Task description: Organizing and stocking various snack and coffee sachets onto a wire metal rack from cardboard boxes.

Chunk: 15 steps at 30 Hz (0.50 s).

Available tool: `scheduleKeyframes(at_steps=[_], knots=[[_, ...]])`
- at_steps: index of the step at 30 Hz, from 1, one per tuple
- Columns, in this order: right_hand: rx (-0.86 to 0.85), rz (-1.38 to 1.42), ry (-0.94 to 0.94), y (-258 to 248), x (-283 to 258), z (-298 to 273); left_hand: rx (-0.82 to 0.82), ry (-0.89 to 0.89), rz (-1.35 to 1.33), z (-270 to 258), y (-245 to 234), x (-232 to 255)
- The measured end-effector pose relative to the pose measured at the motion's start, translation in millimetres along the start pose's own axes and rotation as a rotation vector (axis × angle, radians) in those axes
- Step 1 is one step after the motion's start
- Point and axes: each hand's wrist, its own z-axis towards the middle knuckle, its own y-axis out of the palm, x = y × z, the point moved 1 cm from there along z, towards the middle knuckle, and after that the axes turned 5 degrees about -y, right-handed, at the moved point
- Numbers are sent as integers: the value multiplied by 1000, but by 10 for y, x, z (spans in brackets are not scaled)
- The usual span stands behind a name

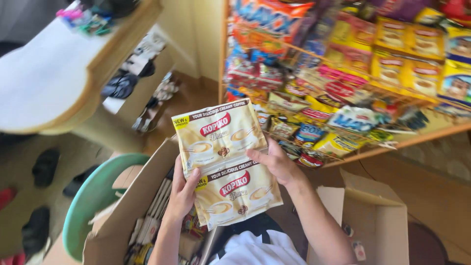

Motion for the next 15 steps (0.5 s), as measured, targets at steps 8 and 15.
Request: scheduleKeyframes(at_steps=[8,15], knots=[[243,-88,-144,-890,-875,-450,-178,-74,69,764,1252,222],[390,-216,-210,-1681,-1998,-561,-274,-64,70,1639,2494,208]])
